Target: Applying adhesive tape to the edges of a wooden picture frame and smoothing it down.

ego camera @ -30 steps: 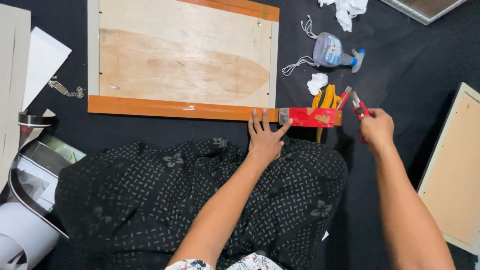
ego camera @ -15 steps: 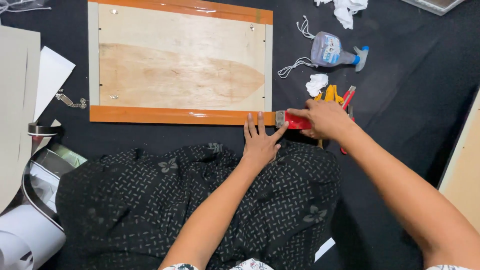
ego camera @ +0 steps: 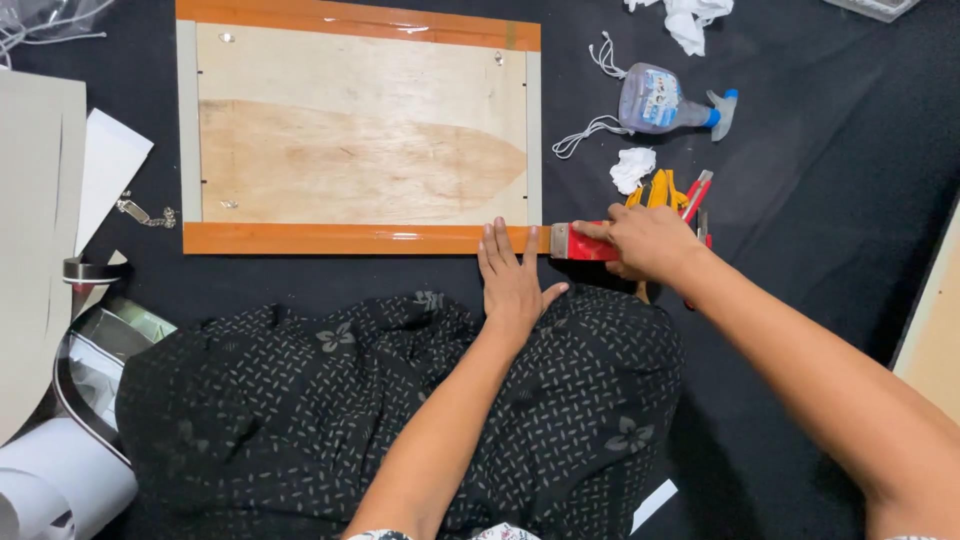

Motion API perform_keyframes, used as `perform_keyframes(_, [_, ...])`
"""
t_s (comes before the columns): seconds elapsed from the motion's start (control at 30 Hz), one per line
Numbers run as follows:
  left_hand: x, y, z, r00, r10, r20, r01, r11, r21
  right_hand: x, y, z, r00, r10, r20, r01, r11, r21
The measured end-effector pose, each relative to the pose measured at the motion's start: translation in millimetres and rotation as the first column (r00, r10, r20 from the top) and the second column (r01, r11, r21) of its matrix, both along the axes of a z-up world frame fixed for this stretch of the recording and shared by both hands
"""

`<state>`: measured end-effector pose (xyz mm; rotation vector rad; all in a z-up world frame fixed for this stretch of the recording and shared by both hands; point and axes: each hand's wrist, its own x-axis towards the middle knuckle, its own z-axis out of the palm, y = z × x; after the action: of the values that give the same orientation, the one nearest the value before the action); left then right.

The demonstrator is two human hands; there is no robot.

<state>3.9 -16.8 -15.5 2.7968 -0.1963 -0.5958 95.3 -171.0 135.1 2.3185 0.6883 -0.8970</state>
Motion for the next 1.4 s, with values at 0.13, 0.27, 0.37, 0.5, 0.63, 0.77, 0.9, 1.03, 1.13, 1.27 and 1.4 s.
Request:
perform_keyframes(0.13, [1, -6, -2, 1.000, 0.006, 0.015, -0.007, 0.999, 0.036, 3, -5, -5, 1.000, 0.012, 0.017, -0.012, 1.000, 0.005])
perform_keyframes(0.27, [1, -7, -2, 0.999, 0.003, 0.039, -0.004, 0.999, 0.040, 2, -6, -5, 1.000, 0.013, 0.017, -0.013, 1.000, 0.010])
perform_keyframes(0.37, [1, -10, -12, 0.999, 0.002, 0.049, -0.004, 0.999, 0.049, 2, -2, 0, 1.000, 0.003, 0.009, -0.003, 1.000, 0.010])
perform_keyframes(0.5, [0, -13, -18, 0.997, 0.042, 0.070, -0.046, 0.998, 0.044, 2, -1, 3, 1.000, -0.009, 0.001, 0.009, 1.000, 0.014])
perform_keyframes(0.63, [-1, -15, -23, 0.998, 0.025, 0.065, -0.030, 0.996, 0.081, 0, -2, 1, 1.000, -0.008, 0.006, 0.007, 1.000, 0.017])
perform_keyframes(0.77, [-1, -13, -17, 0.996, 0.008, 0.088, -0.012, 0.999, 0.044, 1, -2, 3, 1.000, -0.009, 0.013, 0.009, 1.000, 0.027])
perform_keyframes(0.9, [-1, -6, 1, 0.982, -0.046, 0.186, 0.062, 0.995, -0.081, 1, -5, 3, 1.000, 0.003, 0.028, -0.004, 0.999, 0.037])
perform_keyframes(1.03, [-2, -10, -8, 0.982, -0.034, 0.188, 0.054, 0.993, -0.103, 0, -10, 7, 0.998, 0.021, 0.055, -0.024, 0.998, 0.059])
perform_keyframes(1.13, [-1, -10, -12, 0.982, -0.047, 0.182, 0.067, 0.993, -0.102, 1, -25, 27, 0.993, -0.107, 0.047, 0.092, 0.963, 0.253])
perform_keyframes(1.27, [1, -13, -21, 0.977, -0.047, 0.207, 0.064, 0.995, -0.075, -23, -123, -11, 0.592, -0.762, 0.260, 0.338, 0.529, 0.779])
perform_keyframes(1.4, [2, -13, -21, 0.983, -0.054, 0.177, 0.069, 0.994, -0.080, -78, -229, -121, 0.283, -0.908, 0.308, 0.740, 0.412, 0.532])
